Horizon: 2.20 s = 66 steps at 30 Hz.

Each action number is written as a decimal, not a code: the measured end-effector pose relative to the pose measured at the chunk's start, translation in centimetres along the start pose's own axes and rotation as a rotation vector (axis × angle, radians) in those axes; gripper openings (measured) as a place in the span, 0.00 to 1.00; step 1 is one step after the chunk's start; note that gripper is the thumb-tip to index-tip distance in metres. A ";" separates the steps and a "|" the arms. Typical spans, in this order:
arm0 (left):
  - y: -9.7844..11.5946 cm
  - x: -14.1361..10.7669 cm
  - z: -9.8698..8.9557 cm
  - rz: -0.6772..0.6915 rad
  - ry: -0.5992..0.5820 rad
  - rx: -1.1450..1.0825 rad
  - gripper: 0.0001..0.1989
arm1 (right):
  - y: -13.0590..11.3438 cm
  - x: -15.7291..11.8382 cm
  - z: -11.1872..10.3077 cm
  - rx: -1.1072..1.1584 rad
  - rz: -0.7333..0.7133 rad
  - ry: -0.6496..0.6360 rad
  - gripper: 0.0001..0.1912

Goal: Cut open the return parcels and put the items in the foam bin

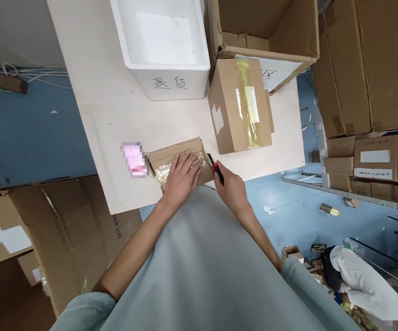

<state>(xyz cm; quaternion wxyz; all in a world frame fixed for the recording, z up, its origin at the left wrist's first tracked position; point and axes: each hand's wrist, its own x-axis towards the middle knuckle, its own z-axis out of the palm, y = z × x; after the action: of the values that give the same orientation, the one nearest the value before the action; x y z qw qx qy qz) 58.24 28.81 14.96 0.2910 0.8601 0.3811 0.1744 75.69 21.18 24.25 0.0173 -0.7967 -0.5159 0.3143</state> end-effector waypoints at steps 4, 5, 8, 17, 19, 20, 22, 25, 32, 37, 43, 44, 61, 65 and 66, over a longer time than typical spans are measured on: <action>-0.2 0.0 0.3 -0.002 0.010 -0.020 0.21 | -0.8 0.7 -0.2 -0.094 0.017 -0.060 0.28; -0.2 0.0 0.4 -0.001 0.016 -0.028 0.21 | -1.1 0.8 -0.3 -0.115 0.020 -0.070 0.28; -0.3 -0.1 0.5 0.008 0.025 -0.050 0.21 | -2.0 0.9 -0.6 -0.176 0.040 -0.108 0.28; 0.2 -0.7 0.1 0.022 -0.008 -0.063 0.23 | -6.2 0.4 0.0 -0.419 0.116 -0.150 0.34; 0.1 -0.7 0.1 0.021 -0.015 -0.074 0.23 | -6.9 0.8 0.3 -0.458 0.098 -0.128 0.35; 0.0 -0.7 0.1 0.020 -0.019 -0.083 0.24 | -7.2 1.0 0.4 -0.476 0.088 -0.113 0.36; -0.2 -0.5 0.1 0.016 -0.023 -0.099 0.24 | -7.4 1.1 0.5 -0.504 0.079 -0.097 0.35; -0.4 -0.3 0.3 0.000 -0.003 -0.107 0.24 | -7.0 0.5 0.6 -0.526 0.125 -0.108 0.31; -0.8 -0.7 0.5 0.040 0.032 -0.126 0.22 | -6.0 -1.4 0.9 -0.505 0.199 -0.102 0.27; -1.7 -1.6 -0.9 0.044 0.054 -0.173 0.22 | -6.2 -4.1 -1.0 -0.412 0.172 -0.159 0.25; -5.3 -5.7 -4.3 0.030 0.129 -0.200 0.28 | -1.9 -1.8 -0.8 0.153 0.048 0.076 0.23; -6.1 -6.7 -4.8 0.017 0.145 -0.200 0.29 | -0.9 -0.2 0.2 0.227 0.032 0.080 0.22; -3.9 -12.9 -8.3 -0.487 0.405 -0.206 0.30 | 2.4 6.0 11.0 0.565 0.145 -0.096 0.26; -3.9 -12.0 -5.8 -0.588 0.400 -0.410 0.31 | 4.2 3.8 7.7 0.449 0.153 0.010 0.27; -4.1 -11.7 -4.9 -0.602 0.387 -0.461 0.32 | 4.7 3.5 7.0 0.417 0.153 0.027 0.27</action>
<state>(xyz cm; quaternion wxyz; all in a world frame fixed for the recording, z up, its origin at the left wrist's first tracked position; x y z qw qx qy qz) 45.87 23.97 15.23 0.4367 0.5742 0.6138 0.3207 76.82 19.81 15.34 0.1648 -0.8167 -0.3777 0.4039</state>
